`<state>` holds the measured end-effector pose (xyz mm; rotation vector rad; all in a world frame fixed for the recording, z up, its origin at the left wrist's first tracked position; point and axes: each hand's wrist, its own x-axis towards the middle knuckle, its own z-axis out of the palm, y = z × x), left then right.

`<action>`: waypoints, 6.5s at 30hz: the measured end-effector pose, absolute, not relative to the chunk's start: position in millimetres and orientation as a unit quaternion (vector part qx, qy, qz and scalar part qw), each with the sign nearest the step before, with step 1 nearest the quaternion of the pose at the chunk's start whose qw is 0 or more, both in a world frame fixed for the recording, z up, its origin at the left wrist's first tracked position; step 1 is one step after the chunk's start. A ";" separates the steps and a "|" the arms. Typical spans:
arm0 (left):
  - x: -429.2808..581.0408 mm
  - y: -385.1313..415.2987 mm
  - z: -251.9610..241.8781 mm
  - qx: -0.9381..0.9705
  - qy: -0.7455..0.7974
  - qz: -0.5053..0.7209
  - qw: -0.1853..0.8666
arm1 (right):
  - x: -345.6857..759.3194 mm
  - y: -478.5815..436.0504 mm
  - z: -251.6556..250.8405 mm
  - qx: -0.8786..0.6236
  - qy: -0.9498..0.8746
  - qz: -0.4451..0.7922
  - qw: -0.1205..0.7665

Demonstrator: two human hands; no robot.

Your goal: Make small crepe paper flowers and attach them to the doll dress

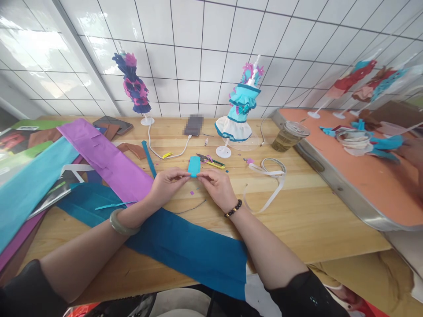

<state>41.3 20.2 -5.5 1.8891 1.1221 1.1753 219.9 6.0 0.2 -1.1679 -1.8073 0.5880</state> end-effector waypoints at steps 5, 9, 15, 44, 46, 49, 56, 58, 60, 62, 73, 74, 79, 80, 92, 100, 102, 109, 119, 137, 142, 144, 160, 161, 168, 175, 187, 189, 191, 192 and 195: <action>41.8 21.1 -7.6 0.701 0.439 0.442 0.348 | 218.3 4.9 -0.7 -0.484 -0.682 0.317 0.447; 41.1 21.6 -10.1 0.668 0.436 0.441 0.411 | 216.6 4.9 0.3 -0.497 -0.643 0.371 0.450; 40.6 22.1 -10.1 0.651 0.436 0.437 0.441 | 216.7 5.9 0.1 -0.498 -0.625 0.391 0.456; 40.4 22.6 -4.4 0.608 0.443 0.438 0.493 | 222.0 9.8 -6.0 -0.490 -0.563 0.481 0.459; 41.3 22.8 -6.2 0.606 0.433 0.443 0.499 | 221.5 9.6 -5.5 -0.487 -0.562 0.485 0.460; 42.7 24.1 -9.7 0.594 0.403 0.464 0.519 | 220.2 9.1 -3.1 -0.481 -0.558 0.487 0.470; 42.0 25.9 -11.7 0.619 0.395 0.461 0.498 | 218.5 8.6 0.1 -0.479 -0.590 0.448 0.470; 41.1 25.0 -11.3 0.633 0.407 0.448 0.483 | 219.1 8.8 -1.0 -0.480 -0.612 0.428 0.460; 40.6 24.2 -11.6 0.644 0.418 0.441 0.464 | 219.8 8.9 -1.7 -0.482 -0.635 0.400 0.452; 40.7 23.7 -12.6 0.651 0.425 0.442 0.447 | 220.1 8.7 -1.4 -0.482 -0.655 0.370 0.449; 40.7 23.1 -10.0 0.668 0.419 0.457 0.411 | 220.1 7.4 1.7 -0.453 -0.707 0.310 0.445; 40.5 22.8 -9.4 0.670 0.419 0.457 0.409 | 220.3 7.5 1.5 -0.451 -0.709 0.310 0.445; 40.9 21.5 -7.0 0.677 0.418 0.456 0.398 | 221.7 8.4 -0.2 -0.450 -0.724 0.288 0.436; 41.2 21.1 -6.5 0.679 0.418 0.456 0.395 | 222.1 8.6 -0.5 -0.449 -0.731 0.279 0.432; 40.8 20.9 -6.4 0.714 0.427 0.446 0.331 | 222.4 8.4 1.9 -0.438 -0.771 0.208 0.414; 41.0 19.8 -4.6 0.758 0.427 0.426 0.250 | 221.9 8.6 0.9 -0.437 -0.773 0.198 0.415; 40.6 20.3 -5.9 0.764 0.427 0.420 0.240 | 221.9 8.7 0.4 -0.437 -0.773 0.199 0.413; 38.7 20.1 -7.7 0.783 0.417 0.403 0.226 | 222.2 8.7 0.4 -0.439 -0.768 0.218 0.412; 38.7 19.7 -7.8 0.768 0.436 0.391 0.260 | 221.1 8.2 -2.4 -0.458 -0.729 0.252 0.442; 39.8 22.4 -7.9 0.618 0.437 0.439 0.484 | 218.6 7.0 -2.9 -0.492 -0.583 0.467 0.447; 40.0 22.5 -3.7 0.608 0.444 0.434 0.494 | 217.6 7.3 1.3 -0.484 -0.558 0.500 0.453; 40.2 22.6 -1.8 0.608 0.446 0.433 0.494 | 217.3 7.4 1.7 -0.482 -0.553 0.504 0.456; 40.0 23.3 -3.2 0.604 0.455 0.430 0.494 | 220.4 8.3 -2.6 -0.485 -0.573 0.481 0.453; 40.0 23.5 -4.3 0.602 0.452 0.432 0.496 | 220.4 8.2 -2.3 -0.486 -0.574 0.479 0.454; 41.0 25.8 -11.3 0.584 0.416 0.451 0.531 | 219.2 7.6 -0.9 -0.482 -0.577 0.470 0.463; 42.4 27.1 -10.0 0.590 0.383 0.470 0.533 | 216.5 7.8 -1.0 -0.475 -0.582 0.466 0.467; 41.3 27.2 -8.6 0.600 0.371 0.462 0.538 | 216.7 7.6 -2.3 -0.475 -0.619 0.421 0.464; 41.4 27.5 -9.0 0.597 0.374 0.463 0.537 | 216.9 6.8 -2.0 -0.473 -0.623 0.418 0.463; 41.5 27.9 -9.5 0.595 0.377 0.465 0.536 | 217.0 6.2 -1.9 -0.473 -0.624 0.417 0.462; 41.6 28.0 -9.7 0.594 0.378 0.467 0.535 | 217.1 6.0 -1.7 -0.474 -0.624 0.417 0.461; 41.5 28.2 -10.1 0.596 0.377 0.472 0.530 | 217.2 5.9 -0.7 -0.478 -0.622 0.417 0.459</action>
